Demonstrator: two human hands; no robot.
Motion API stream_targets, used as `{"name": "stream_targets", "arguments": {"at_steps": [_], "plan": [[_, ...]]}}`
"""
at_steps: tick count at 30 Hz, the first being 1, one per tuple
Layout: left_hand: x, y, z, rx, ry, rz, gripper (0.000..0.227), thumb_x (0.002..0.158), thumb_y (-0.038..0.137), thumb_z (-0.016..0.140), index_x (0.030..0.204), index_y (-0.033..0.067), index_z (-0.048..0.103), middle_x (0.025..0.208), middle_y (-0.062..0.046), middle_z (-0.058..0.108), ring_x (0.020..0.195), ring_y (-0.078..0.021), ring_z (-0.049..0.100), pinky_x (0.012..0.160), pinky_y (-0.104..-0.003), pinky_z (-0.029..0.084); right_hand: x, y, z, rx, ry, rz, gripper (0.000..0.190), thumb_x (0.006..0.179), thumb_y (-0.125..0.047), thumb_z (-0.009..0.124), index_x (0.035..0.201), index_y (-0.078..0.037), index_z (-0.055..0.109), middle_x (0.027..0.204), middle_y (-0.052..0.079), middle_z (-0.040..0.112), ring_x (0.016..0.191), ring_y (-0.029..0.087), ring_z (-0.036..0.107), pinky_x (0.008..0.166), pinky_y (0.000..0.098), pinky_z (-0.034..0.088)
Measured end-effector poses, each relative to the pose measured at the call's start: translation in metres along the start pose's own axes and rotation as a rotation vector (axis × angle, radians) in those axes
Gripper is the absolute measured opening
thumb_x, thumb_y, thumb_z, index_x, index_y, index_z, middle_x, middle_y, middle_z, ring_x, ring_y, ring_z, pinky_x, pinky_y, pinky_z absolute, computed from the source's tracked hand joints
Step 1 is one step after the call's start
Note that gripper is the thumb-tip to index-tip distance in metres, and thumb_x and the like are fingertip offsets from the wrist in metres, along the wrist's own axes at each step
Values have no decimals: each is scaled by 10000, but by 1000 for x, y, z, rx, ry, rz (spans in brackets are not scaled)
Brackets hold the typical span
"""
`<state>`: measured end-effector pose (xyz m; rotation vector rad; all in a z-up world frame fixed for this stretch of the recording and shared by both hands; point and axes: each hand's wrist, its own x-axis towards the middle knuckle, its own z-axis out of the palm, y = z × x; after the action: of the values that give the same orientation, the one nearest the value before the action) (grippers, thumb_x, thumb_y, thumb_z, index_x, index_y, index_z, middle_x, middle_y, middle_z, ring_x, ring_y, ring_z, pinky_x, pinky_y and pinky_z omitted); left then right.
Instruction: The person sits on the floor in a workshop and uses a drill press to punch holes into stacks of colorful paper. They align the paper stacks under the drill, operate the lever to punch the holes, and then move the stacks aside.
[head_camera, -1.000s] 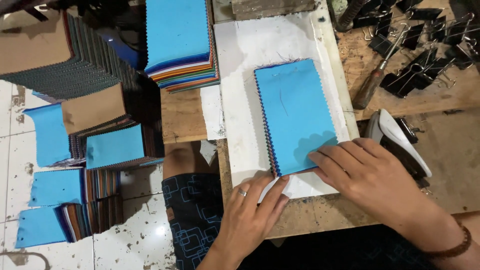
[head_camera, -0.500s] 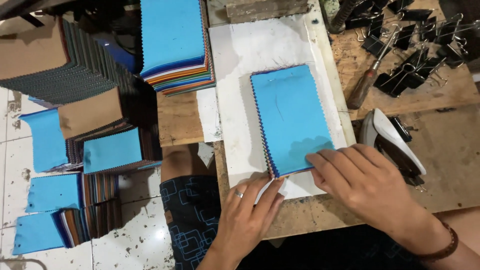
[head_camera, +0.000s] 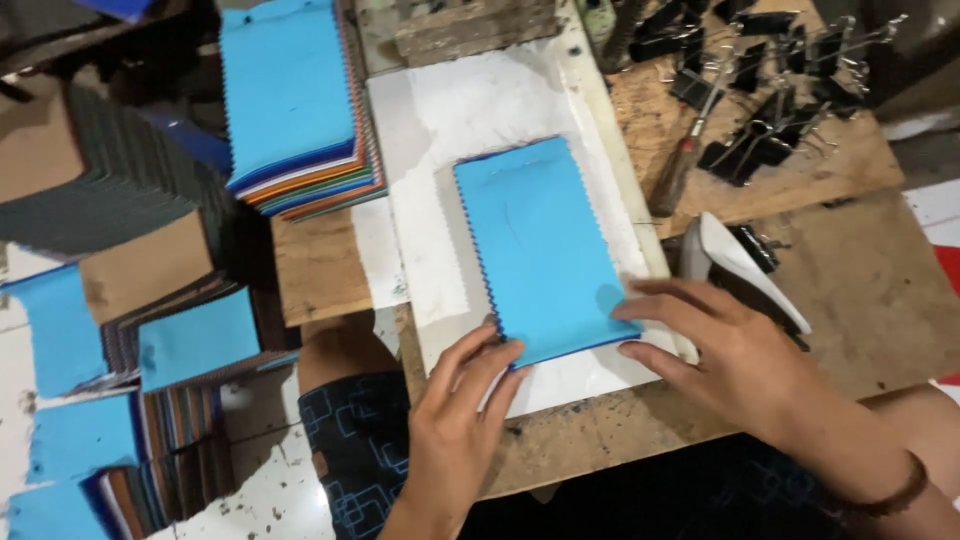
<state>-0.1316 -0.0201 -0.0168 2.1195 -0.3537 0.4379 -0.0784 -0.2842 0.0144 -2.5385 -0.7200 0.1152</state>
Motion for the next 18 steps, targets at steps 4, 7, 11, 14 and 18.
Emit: {"name": "stream_targets", "arguments": {"at_steps": [4,7,11,14,18], "plan": [[2,1,1,-10,-35,-150,271,887,119,779,1154,86,745,1237,-138,684,1176,-245,703,1079,-407,581,-7,-4,4,186,63,41,381,888,-197,730,1260,-160,653,1243,52,753,1097,212,758,872,367,620],[9,-1,-2,-100,5,-456,415,831,269,809,1217,133,742,1371,-87,663,1279,-218,645,1009,-354,572,-2,-1,-10,478,-138,371,444,911,-261,647,1354,-244,636,1511,-29,635,1280,200,702,849,427,619],[56,3,5,-456,64,-736,696,940,434,510,1538,86,437,1632,-126,465,1515,-249,435,1204,-407,339,37,-8,-12,806,65,531,476,958,-290,512,1414,-180,591,1421,-3,679,1285,138,671,988,323,556],[94,7,18,-670,107,-837,843,902,564,450,1617,149,283,1716,-43,296,1563,-218,317,1233,-404,310,73,-8,-9,829,105,694,725,868,-610,396,1511,-287,489,1576,-68,562,1481,179,478,1210,476,339],[129,31,25,-487,134,-1051,749,904,552,398,1603,289,356,1701,57,354,1553,-167,344,1224,-379,359,96,5,6,1063,190,655,707,904,-566,421,1532,-245,466,1620,16,487,1503,200,435,1244,400,289]]}}
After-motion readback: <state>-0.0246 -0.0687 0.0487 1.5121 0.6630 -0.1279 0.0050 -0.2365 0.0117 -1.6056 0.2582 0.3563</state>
